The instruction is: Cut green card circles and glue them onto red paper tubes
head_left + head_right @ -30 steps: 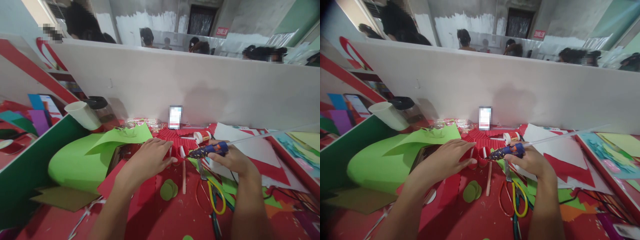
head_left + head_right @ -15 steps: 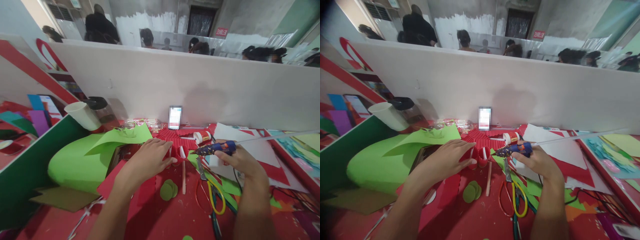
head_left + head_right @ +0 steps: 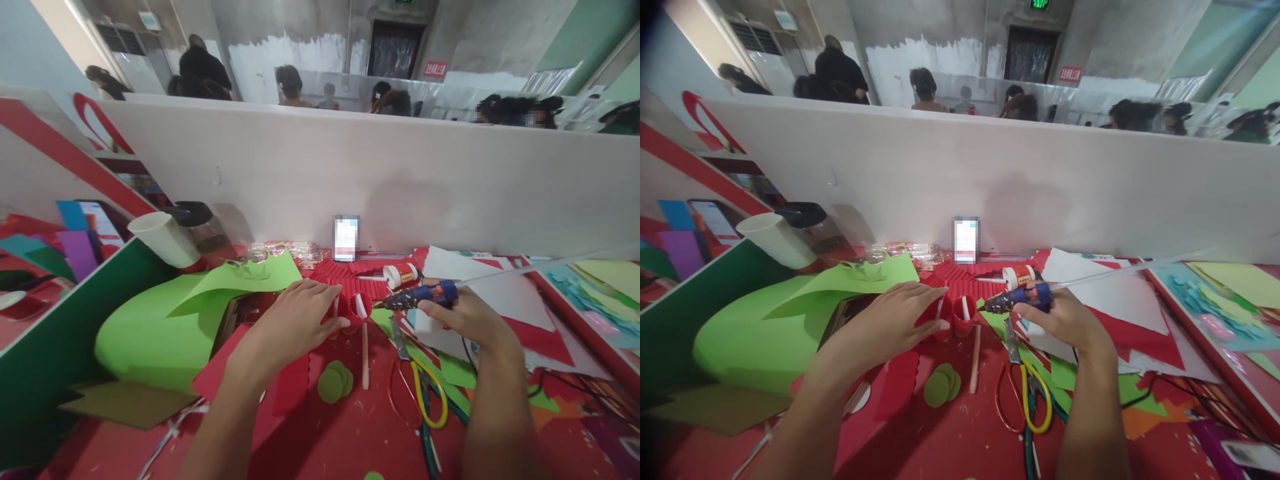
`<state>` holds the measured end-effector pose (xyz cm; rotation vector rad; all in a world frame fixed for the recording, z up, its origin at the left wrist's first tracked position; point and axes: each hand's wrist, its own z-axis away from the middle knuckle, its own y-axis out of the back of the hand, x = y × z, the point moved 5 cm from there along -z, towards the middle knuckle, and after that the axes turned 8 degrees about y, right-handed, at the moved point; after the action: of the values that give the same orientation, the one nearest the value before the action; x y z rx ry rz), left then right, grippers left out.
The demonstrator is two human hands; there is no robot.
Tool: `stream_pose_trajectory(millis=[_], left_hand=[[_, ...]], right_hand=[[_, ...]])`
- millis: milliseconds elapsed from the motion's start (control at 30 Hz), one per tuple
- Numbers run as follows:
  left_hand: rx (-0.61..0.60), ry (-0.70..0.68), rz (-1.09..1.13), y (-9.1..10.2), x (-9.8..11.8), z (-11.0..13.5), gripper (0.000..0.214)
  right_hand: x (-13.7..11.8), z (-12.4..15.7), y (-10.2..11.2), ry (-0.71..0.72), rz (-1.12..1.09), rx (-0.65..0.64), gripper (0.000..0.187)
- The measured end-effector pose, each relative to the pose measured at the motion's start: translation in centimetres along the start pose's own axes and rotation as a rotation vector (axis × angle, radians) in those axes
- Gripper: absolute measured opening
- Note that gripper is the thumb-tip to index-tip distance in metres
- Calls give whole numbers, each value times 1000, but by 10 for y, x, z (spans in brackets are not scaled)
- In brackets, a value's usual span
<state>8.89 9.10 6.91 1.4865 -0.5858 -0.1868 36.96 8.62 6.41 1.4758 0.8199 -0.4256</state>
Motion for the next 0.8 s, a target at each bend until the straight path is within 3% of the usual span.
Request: stream_pose_trajectory(millis=[200, 433, 800], left_hand=[[5, -3, -10, 2, 2, 1, 39], [0, 3, -8, 3, 4, 2, 42], [-12, 20, -7, 2, 4, 2, 49]], right_hand=[[-11, -2, -2, 102, 19, -41, 32], [-7, -3, -6, 134, 4, -100, 31], [-6, -4, -3, 125, 36, -47, 30]])
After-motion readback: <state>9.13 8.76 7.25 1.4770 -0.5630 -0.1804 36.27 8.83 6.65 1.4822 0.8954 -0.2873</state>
